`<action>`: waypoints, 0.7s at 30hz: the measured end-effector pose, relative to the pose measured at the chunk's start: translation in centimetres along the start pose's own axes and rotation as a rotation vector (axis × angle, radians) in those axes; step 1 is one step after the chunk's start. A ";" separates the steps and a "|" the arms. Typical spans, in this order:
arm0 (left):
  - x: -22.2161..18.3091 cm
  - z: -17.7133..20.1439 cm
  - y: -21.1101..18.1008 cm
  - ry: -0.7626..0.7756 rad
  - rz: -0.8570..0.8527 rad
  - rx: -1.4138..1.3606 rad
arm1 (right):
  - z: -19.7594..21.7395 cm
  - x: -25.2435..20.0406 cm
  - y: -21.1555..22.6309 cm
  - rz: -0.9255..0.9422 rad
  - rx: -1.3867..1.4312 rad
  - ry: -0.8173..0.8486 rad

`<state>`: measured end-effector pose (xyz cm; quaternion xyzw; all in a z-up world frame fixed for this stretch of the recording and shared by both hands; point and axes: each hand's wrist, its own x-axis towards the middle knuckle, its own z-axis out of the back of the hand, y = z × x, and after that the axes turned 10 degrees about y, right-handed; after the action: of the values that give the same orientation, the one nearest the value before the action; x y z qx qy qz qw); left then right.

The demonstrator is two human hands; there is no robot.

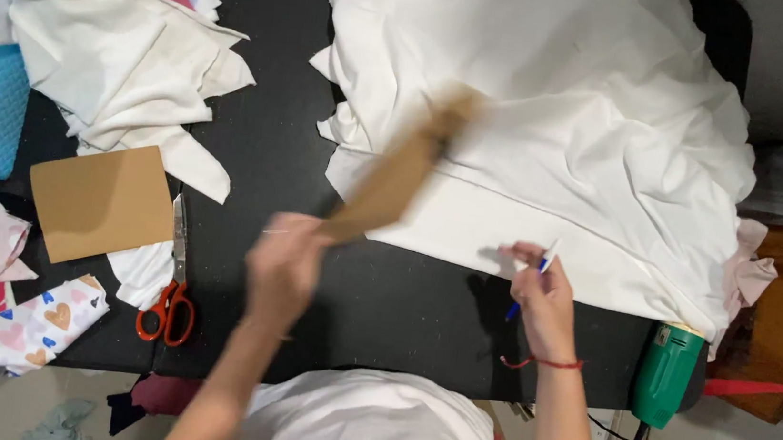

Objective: Cutting fabric with a rotary cutter and sorting through various fabric scraps on a workbench

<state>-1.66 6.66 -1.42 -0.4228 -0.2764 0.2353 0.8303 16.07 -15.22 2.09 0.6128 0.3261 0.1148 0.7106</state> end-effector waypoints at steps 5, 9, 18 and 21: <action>3.2 -6.3 -2.8 0.604 0.400 -0.195 | 7.5 3.9 -5.2 -0.118 0.289 -0.181; 4.3 -8.7 -3.1 0.740 0.374 0.008 | 8.9 5.4 -4.7 -0.037 -0.173 -0.265; 4.4 -9.3 -2.0 0.832 0.450 0.165 | 8.5 6.9 -5.4 -0.125 -0.498 -0.222; 3.6 -10.6 -0.9 0.804 0.430 0.208 | 9.0 6.8 -6.1 -0.104 -0.506 -0.220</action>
<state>8.05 2.38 -4.93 -0.4426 0.1863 0.2460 0.8420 25.19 -19.92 -5.56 0.4069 0.2391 0.0890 0.8771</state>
